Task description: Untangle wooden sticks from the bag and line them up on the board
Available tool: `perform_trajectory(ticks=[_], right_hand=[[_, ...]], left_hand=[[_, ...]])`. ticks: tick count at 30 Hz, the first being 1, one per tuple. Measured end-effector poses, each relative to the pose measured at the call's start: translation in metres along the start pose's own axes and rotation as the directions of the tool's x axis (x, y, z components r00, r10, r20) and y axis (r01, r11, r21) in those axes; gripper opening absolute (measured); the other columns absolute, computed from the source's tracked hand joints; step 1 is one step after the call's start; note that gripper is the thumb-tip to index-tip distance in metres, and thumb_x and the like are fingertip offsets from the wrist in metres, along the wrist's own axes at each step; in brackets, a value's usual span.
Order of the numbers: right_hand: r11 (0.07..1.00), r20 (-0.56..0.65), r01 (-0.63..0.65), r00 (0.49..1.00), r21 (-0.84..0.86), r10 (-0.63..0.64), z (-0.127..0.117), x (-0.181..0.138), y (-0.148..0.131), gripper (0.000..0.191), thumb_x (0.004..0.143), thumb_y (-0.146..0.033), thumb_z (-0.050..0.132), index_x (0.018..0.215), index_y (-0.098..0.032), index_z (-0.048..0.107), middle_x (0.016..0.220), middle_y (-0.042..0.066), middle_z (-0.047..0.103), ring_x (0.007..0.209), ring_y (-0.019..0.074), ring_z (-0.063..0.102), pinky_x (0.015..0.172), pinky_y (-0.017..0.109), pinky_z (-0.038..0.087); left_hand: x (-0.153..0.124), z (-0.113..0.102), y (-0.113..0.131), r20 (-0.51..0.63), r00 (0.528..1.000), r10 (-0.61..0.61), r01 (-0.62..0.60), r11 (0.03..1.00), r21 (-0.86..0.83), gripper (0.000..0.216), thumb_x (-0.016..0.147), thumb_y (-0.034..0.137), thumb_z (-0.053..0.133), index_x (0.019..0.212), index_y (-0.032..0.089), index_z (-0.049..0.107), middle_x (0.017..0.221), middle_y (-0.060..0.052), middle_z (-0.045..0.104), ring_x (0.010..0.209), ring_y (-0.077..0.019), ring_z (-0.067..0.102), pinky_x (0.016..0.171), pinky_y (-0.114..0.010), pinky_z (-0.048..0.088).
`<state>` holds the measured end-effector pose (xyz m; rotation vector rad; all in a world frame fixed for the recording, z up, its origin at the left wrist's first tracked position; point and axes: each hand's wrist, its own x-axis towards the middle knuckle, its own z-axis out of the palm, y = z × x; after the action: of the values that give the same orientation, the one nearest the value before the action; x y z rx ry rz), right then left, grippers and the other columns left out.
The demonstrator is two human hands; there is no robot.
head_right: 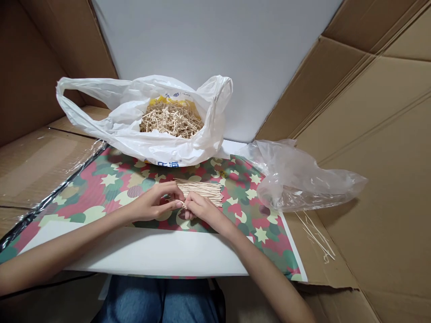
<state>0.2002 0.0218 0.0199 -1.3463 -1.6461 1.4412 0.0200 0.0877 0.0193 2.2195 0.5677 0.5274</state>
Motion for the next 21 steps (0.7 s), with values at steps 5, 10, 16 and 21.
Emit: perform_trajectory(ticks=[5, 10, 16, 21], right_hand=[[0.953, 0.113, -0.012, 0.993, 0.304, -0.024, -0.002, 0.003, 0.006, 0.021, 0.083, -0.024, 0.039, 0.064, -0.017, 0.047, 0.064, 0.000, 0.050, 0.058, 0.0108, 0.044, 0.059, 0.025, 0.037], [0.896, 0.211, -0.121, 0.977, 0.426, 0.032, -0.002, 0.007, 0.013, 0.019, 0.080, -0.025, 0.042, 0.064, -0.016, 0.048, 0.061, 0.000, 0.050, 0.055, 0.0094, 0.045, 0.057, 0.024, 0.037], [0.924, 0.261, -0.118, 0.965, 0.363, 0.021, -0.002, 0.006, 0.007, 0.021, 0.083, -0.029, 0.038, 0.069, -0.017, 0.048, 0.061, 0.000, 0.049, 0.055, 0.0109, 0.046, 0.056, 0.025, 0.040], [0.960, -0.307, 0.140, 0.927, -0.244, -0.213, 0.000, -0.001, -0.006, 0.017, 0.087, -0.036, 0.038, 0.087, -0.021, 0.046, 0.086, 0.003, 0.052, 0.081, 0.0156, 0.049, 0.074, 0.030, 0.041]], left_hand=[[-0.003, -0.002, 0.006, -0.027, 0.936, 0.351, -0.281, 0.791, 0.544, 0.016, 0.083, 0.024, 0.046, 0.088, 0.018, 0.059, 0.082, -0.005, 0.055, 0.075, -0.0155, 0.047, 0.067, -0.030, 0.029], [-0.005, 0.001, 0.009, 0.004, 0.866, 0.499, -0.365, 0.627, 0.688, 0.010, 0.080, 0.019, 0.047, 0.081, 0.018, 0.057, 0.072, -0.003, 0.055, 0.068, -0.0148, 0.043, 0.063, -0.030, 0.026], [-0.005, 0.004, 0.011, -0.095, 0.923, 0.372, -0.256, 0.782, 0.569, 0.010, 0.073, 0.022, 0.049, 0.067, 0.017, 0.054, 0.068, -0.003, 0.054, 0.066, -0.0150, 0.041, 0.065, -0.031, 0.026], [0.001, 0.007, 0.007, -0.252, 0.967, -0.029, 0.050, 0.996, 0.078, 0.014, 0.073, 0.020, 0.045, 0.062, 0.016, 0.054, 0.068, -0.001, 0.054, 0.067, -0.0134, 0.045, 0.069, -0.027, 0.034]])
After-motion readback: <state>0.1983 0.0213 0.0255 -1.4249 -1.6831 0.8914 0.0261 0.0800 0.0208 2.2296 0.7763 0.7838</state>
